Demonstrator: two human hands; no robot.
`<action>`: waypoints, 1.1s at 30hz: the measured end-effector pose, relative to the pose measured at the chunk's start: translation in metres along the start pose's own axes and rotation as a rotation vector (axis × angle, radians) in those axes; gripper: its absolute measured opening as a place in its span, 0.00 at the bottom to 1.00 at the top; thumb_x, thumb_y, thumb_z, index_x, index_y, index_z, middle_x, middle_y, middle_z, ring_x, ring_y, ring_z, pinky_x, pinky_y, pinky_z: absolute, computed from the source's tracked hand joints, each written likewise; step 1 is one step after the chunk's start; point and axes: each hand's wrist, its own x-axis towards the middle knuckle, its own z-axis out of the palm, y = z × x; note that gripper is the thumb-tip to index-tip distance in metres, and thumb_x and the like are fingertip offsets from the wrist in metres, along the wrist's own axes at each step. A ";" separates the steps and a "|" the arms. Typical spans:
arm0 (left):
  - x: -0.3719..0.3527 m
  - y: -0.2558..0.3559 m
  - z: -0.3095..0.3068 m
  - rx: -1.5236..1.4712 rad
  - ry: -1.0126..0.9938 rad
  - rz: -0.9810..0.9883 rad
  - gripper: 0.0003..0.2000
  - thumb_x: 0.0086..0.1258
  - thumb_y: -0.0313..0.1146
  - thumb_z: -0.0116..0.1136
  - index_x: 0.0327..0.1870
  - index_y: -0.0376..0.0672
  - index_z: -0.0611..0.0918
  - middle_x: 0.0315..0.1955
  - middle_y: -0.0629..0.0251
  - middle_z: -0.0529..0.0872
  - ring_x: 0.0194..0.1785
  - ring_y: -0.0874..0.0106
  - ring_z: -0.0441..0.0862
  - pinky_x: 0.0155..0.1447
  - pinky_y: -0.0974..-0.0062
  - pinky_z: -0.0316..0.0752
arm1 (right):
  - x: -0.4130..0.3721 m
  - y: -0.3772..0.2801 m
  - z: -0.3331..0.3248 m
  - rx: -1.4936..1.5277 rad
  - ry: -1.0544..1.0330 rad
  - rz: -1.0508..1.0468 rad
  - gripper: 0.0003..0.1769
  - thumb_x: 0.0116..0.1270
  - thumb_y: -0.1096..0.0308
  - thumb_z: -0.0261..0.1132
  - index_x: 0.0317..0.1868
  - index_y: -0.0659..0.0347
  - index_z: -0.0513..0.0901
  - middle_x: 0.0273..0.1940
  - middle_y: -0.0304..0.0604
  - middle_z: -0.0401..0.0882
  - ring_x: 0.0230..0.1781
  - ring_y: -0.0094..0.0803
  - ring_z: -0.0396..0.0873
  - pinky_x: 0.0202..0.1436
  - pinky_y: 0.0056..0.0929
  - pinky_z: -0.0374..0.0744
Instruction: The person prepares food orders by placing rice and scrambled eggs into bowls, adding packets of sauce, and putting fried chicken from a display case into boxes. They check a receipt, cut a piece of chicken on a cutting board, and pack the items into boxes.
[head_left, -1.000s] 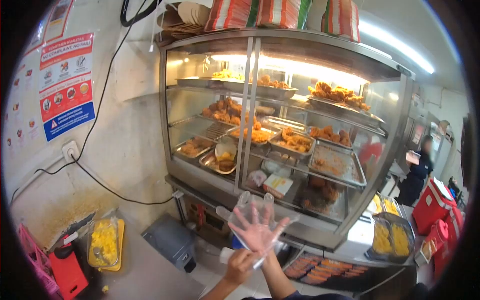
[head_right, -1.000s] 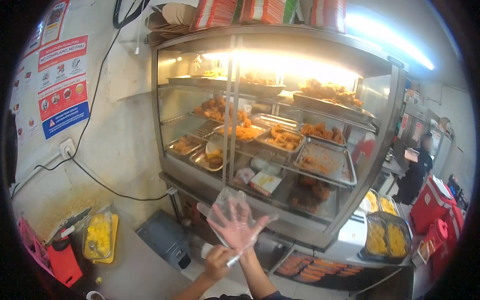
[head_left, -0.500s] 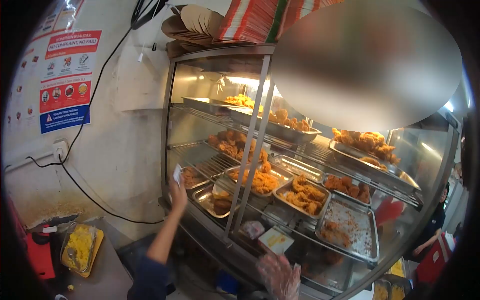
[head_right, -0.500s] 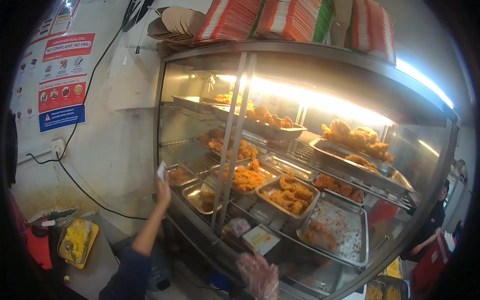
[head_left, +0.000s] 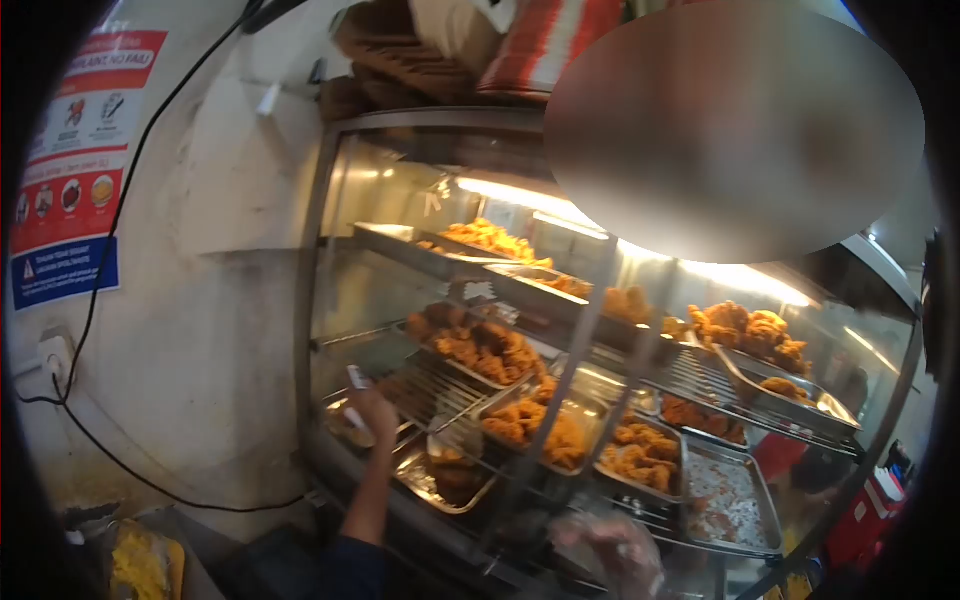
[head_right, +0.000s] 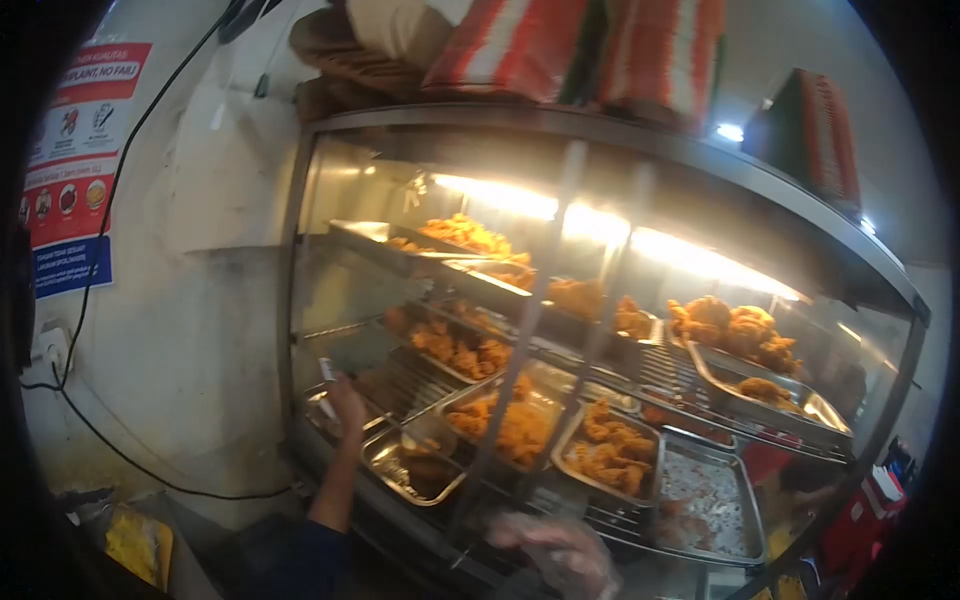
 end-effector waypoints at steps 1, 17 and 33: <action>-0.029 0.050 -0.008 0.010 0.014 0.082 0.21 0.70 0.29 0.41 0.63 0.33 0.61 0.60 0.48 0.65 0.63 0.55 0.63 0.65 0.65 0.57 | 0.033 0.015 0.011 -0.021 -0.100 -0.026 0.27 0.60 0.49 0.57 0.52 0.61 0.76 0.53 0.60 0.72 0.58 0.53 0.67 0.62 0.52 0.61; -0.179 0.150 -0.098 -0.003 -1.022 0.072 0.25 0.73 0.37 0.38 0.70 0.54 0.51 0.65 0.56 0.58 0.64 0.60 0.62 0.67 0.67 0.54 | 0.448 0.162 0.030 -2.074 -0.199 0.129 0.33 0.43 0.49 0.68 0.46 0.65 0.78 0.40 0.57 0.79 0.44 0.46 0.77 0.48 0.42 0.74; -0.290 0.166 -0.202 0.040 -0.504 0.027 0.21 0.74 0.40 0.35 0.67 0.53 0.59 0.63 0.56 0.62 0.64 0.61 0.62 0.66 0.68 0.54 | 0.346 0.114 0.079 -1.755 -0.264 -0.592 0.17 0.52 0.77 0.59 0.45 0.66 0.77 0.38 0.55 0.79 0.40 0.47 0.78 0.44 0.41 0.76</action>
